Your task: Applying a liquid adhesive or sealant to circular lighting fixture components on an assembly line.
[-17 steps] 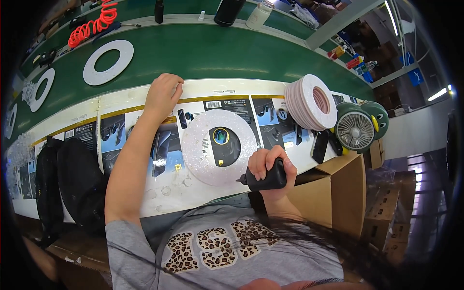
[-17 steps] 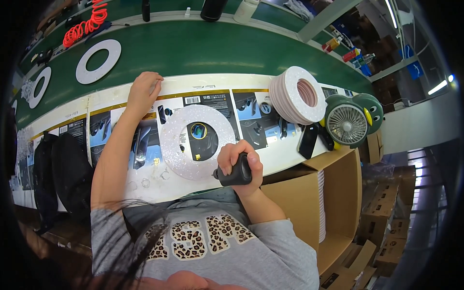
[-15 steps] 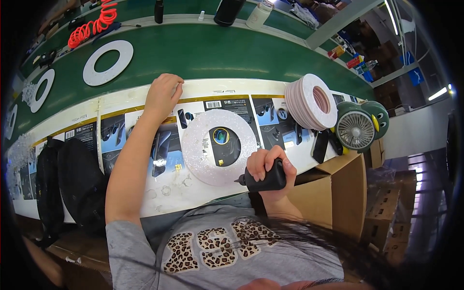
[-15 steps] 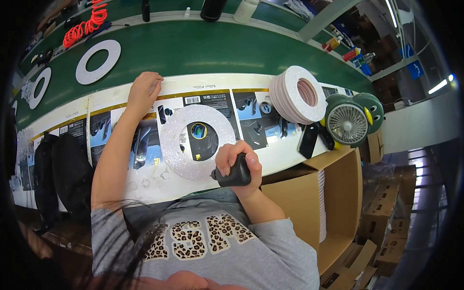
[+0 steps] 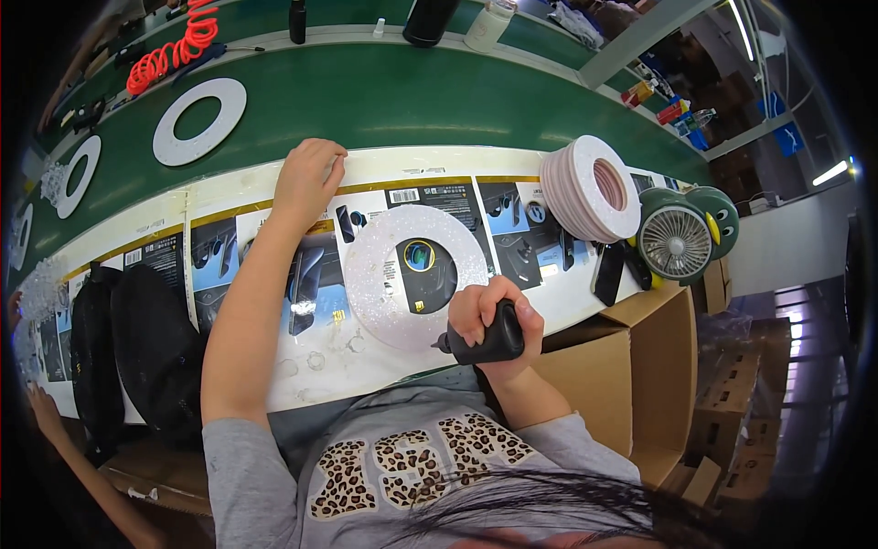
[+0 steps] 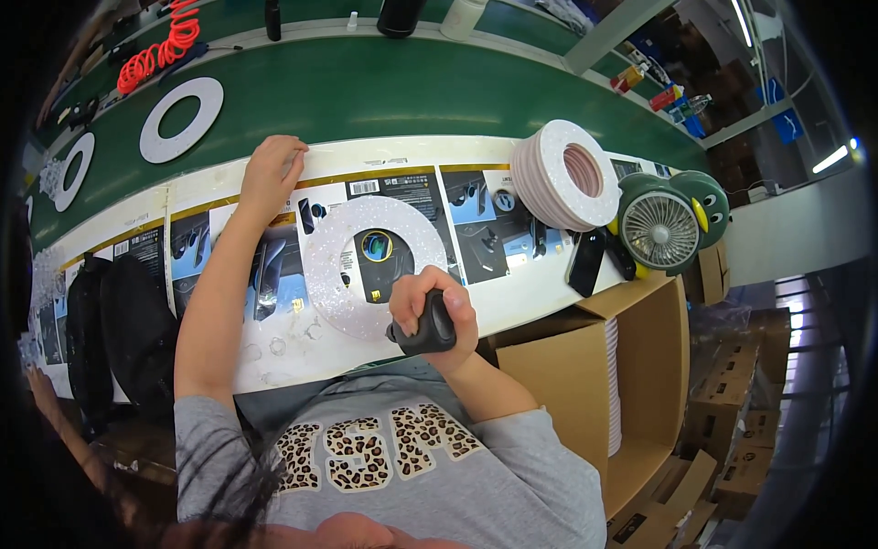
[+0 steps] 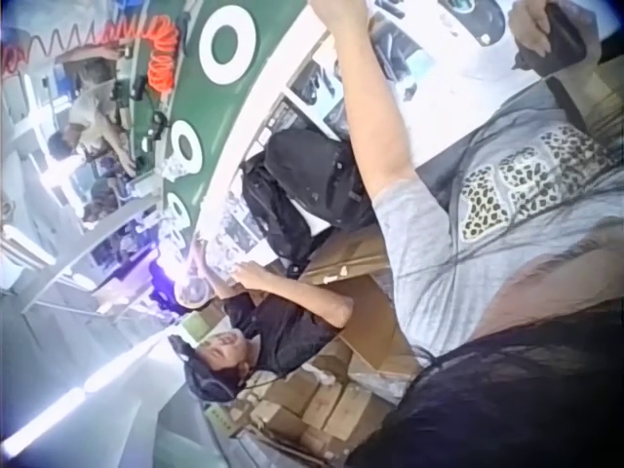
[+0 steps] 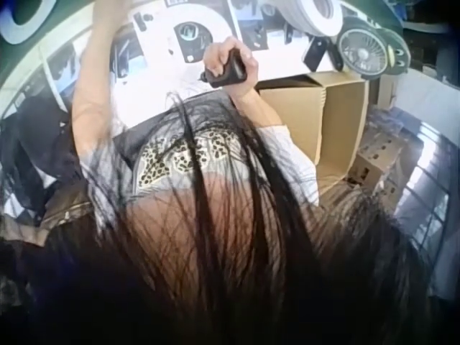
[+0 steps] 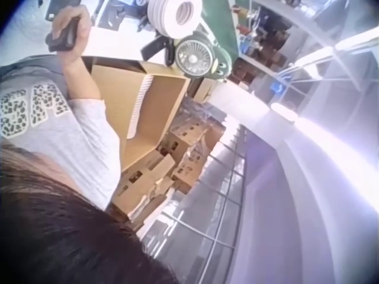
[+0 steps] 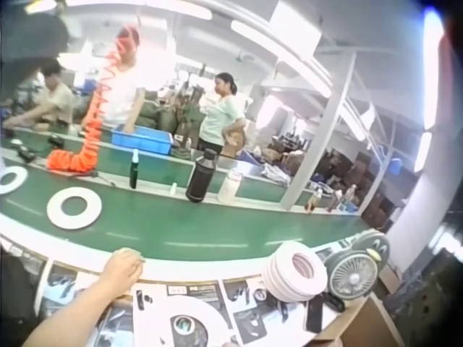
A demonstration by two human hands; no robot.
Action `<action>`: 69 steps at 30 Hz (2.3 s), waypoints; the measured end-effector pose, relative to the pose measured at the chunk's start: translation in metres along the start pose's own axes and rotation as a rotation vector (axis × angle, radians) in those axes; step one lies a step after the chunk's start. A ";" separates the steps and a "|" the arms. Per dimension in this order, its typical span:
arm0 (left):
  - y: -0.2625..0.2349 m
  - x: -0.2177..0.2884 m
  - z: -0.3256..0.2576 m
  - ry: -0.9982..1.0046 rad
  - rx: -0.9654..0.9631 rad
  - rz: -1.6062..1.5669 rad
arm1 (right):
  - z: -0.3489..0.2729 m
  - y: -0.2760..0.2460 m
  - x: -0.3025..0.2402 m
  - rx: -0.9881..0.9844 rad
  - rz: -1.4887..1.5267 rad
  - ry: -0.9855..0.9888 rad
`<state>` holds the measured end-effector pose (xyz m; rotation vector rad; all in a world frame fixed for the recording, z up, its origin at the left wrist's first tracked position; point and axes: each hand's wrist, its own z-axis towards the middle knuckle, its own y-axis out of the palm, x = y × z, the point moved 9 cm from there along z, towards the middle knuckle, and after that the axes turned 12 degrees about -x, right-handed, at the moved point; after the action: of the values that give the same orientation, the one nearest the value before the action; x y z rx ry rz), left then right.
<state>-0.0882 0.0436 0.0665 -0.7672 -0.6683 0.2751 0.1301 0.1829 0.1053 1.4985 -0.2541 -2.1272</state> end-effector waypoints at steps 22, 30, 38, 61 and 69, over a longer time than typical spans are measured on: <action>0.000 -0.001 -0.002 -0.046 -0.024 0.001 | -0.012 -0.085 0.019 0.538 0.627 -0.003; -0.004 0.006 0.007 -0.042 -0.051 0.000 | 0.010 -0.153 0.029 0.634 0.752 -0.032; -0.048 0.070 0.028 0.038 -0.177 -0.112 | 0.074 -0.201 0.013 0.806 0.538 -0.069; 0.057 0.224 -0.095 0.387 -1.006 0.347 | 0.066 -0.222 0.023 0.807 0.828 -0.184; 0.053 0.199 -0.052 0.333 -0.914 0.410 | 0.063 -0.219 0.008 0.774 0.797 -0.235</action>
<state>0.0976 0.1437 0.0922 -1.7910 -0.2861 0.1965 0.0030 0.3556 0.0269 1.1639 -1.6040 -1.5674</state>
